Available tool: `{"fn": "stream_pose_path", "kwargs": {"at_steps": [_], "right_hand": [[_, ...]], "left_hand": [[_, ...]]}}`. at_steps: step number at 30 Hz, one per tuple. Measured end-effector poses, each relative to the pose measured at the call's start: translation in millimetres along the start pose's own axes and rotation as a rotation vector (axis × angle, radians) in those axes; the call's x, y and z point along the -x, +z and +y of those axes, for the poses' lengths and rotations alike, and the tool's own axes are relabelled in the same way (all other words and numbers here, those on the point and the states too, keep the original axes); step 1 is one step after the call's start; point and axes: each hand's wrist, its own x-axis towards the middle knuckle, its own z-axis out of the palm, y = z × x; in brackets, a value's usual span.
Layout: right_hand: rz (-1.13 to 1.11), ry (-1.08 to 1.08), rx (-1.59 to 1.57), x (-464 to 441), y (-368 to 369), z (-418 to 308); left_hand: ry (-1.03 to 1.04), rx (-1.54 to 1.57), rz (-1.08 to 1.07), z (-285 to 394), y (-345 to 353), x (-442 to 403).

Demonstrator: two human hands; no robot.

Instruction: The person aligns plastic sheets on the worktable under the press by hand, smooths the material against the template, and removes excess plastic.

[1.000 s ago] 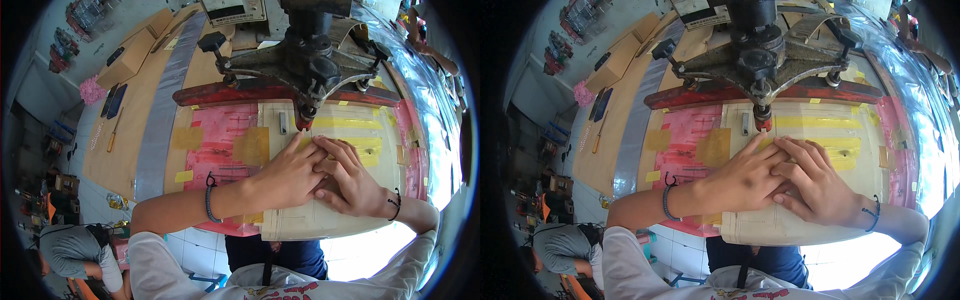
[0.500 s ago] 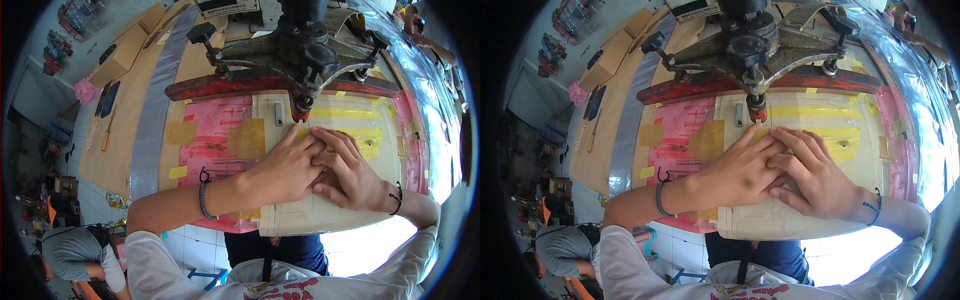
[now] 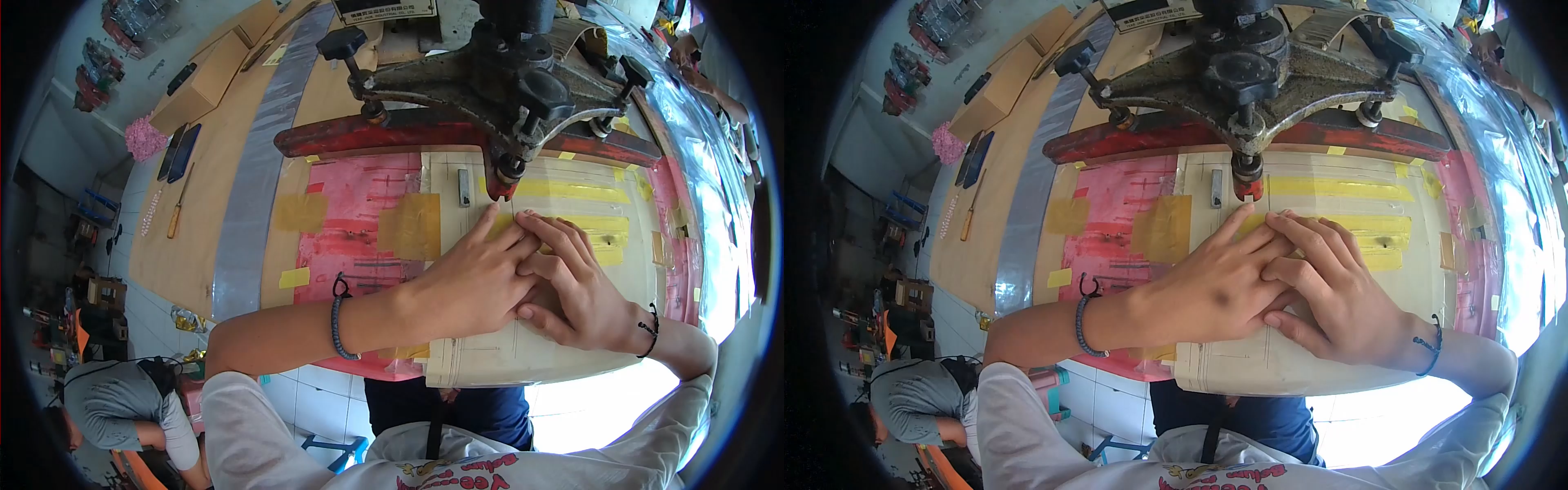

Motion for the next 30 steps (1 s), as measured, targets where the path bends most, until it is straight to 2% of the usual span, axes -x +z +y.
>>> {"fn": "stream_pose_path", "kwargs": {"at_steps": [30], "right_hand": [[0.003, 0.008, -0.002, -1.0, -0.3, -1.5]], "left_hand": [[0.008, -0.043, -0.023, 0.1, -3.2, -0.2]]}}
